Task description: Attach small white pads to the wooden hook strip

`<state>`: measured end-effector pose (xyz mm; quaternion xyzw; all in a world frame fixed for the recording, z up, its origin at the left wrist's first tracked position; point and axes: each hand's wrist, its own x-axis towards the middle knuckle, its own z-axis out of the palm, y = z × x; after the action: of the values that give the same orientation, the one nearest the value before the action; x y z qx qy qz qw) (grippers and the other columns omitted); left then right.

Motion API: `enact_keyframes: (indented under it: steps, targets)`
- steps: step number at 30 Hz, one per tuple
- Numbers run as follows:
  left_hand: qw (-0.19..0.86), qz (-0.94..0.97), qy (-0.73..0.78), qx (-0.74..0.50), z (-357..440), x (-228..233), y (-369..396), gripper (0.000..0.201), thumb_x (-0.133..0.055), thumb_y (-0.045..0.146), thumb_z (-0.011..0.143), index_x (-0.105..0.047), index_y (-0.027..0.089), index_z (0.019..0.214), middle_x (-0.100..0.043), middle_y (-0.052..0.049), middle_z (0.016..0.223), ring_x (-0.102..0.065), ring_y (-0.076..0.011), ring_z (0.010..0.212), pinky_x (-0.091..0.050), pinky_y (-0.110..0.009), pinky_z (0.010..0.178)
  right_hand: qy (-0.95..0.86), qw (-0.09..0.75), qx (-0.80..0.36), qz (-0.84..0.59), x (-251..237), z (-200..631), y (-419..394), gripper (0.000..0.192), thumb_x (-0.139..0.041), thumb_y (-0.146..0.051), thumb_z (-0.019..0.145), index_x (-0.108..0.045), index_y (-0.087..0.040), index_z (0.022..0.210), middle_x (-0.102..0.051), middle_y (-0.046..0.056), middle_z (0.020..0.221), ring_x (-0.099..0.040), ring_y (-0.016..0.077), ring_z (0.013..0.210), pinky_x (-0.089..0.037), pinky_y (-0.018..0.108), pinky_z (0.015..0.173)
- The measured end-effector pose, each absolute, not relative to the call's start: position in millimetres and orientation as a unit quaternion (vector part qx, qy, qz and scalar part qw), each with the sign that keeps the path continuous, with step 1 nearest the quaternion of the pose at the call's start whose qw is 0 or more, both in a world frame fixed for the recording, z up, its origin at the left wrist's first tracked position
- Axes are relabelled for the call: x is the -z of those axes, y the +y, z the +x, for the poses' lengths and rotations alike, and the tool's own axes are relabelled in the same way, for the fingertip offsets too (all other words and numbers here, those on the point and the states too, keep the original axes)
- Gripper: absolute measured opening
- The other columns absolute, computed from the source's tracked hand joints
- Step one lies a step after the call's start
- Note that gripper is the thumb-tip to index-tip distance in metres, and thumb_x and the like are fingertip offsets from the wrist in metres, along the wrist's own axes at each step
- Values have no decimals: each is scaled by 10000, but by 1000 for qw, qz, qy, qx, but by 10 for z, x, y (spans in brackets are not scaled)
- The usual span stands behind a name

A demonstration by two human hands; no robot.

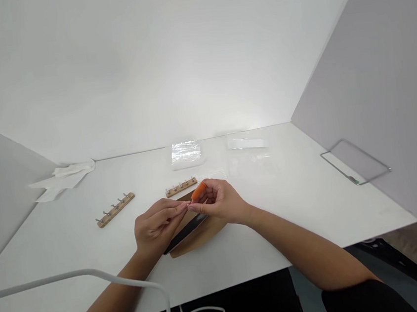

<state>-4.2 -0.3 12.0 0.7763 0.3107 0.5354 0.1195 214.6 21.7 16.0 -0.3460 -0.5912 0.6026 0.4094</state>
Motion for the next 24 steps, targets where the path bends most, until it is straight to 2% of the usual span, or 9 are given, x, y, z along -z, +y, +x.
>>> enact_keyframes:
  steps: [6,11,19,24]
  targets:
    - [117,780,308,-531,-56,-87,2,251,-770,92,907,-809,270,1079,-826,-26,998,-768,-164,838,-652,-291,708,-596,399,-607,-342,-181,2162,222,366,-923,-450,771,-703,-208,937,-776,46,928,-724,172,821,-627,342,779]
    - [119,777,316,-532,-59,-70,3,255,-759,100,920,-788,276,1102,-795,-19,951,-729,-135,772,-614,-256,649,-598,397,-613,-330,-164,2162,236,370,-923,-445,774,-697,-204,940,-768,42,921,-724,172,830,-622,338,786]
    - [88,806,275,-517,-65,-116,21,335,-737,95,939,-772,313,1191,-810,-9,1006,-752,-151,819,-617,-282,694,-599,392,-621,-319,-144,2175,262,464,-945,-523,714,-706,-201,946,-757,38,901,-735,191,851,-633,356,798]
    - [69,824,254,-502,-113,-119,53,370,-767,64,905,-765,298,1192,-816,-7,1019,-759,-158,848,-628,-293,717,-605,377,-630,-309,-147,2193,282,416,-926,-489,760,-710,-195,959,-744,33,892,-730,180,856,-627,337,792]
